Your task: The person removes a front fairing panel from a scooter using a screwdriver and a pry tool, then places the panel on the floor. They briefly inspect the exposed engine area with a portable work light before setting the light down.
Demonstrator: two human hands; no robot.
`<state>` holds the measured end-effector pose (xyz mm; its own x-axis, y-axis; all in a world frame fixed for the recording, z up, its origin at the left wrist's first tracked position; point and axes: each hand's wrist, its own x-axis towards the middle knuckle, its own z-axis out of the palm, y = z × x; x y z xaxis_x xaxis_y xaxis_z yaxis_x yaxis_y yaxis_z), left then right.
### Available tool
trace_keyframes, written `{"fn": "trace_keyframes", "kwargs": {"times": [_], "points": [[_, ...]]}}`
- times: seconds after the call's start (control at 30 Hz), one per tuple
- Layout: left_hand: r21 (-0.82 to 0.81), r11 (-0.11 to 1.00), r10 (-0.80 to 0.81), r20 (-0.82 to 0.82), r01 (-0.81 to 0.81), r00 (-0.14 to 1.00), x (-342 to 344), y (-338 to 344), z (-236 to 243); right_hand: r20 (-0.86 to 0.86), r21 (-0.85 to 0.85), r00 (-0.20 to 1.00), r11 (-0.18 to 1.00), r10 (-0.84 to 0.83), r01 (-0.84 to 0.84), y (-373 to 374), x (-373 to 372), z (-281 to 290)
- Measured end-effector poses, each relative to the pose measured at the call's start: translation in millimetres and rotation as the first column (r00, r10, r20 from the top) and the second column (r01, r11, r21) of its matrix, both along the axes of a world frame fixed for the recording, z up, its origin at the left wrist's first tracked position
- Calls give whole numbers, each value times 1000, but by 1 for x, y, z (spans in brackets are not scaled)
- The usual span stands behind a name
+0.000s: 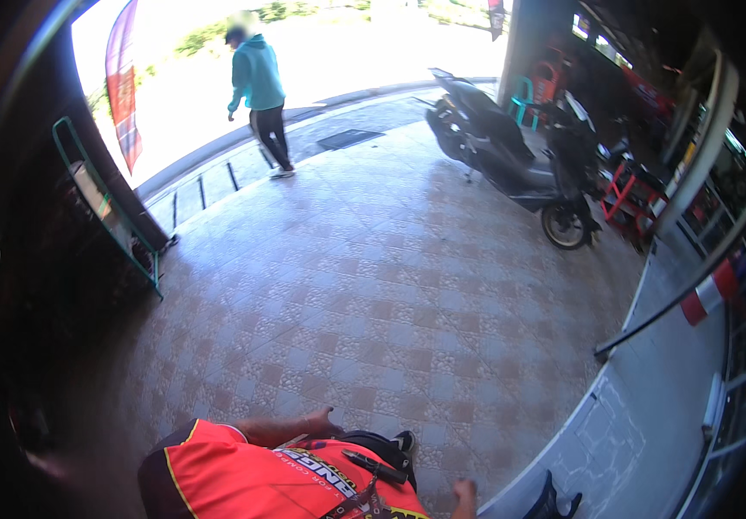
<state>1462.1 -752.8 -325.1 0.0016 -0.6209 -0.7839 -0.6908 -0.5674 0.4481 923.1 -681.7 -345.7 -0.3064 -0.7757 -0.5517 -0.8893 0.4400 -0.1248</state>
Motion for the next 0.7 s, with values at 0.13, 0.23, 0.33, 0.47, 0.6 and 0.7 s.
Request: {"fn": "trace_keyframes", "kwargs": {"times": [0.13, 0.23, 0.33, 0.47, 0.6, 0.7], "points": [[-57, 998, 10, -148, -19, 989, -83, -103, 20, 232, -440, 972, 889, -26, 129, -268, -50, 117], [-120, 984, -145, -93, 134, 985, -142, -180, 36, 462, -590, 884, 771, 77, 241, -386, -65, 212], [-55, 985, -169, -150, 162, 974, -198, -256, 54, 556, -608, 819, 742, 142, 284, -435, -97, 244], [-37, 970, -242, -166, 239, 956, -264, -364, 63, 543, -506, 840, 794, -10, 336, -454, -182, 166], [34, 959, -273, -135, 280, 952, -311, -456, 49, 46, 41, 888, 889, -457, 456, -329, -245, 63], [68, 950, -297, -97, 304, 950, -329, -519, 17, 22, 612, 784, 628, -621, 481, -227, -258, 34]]}}
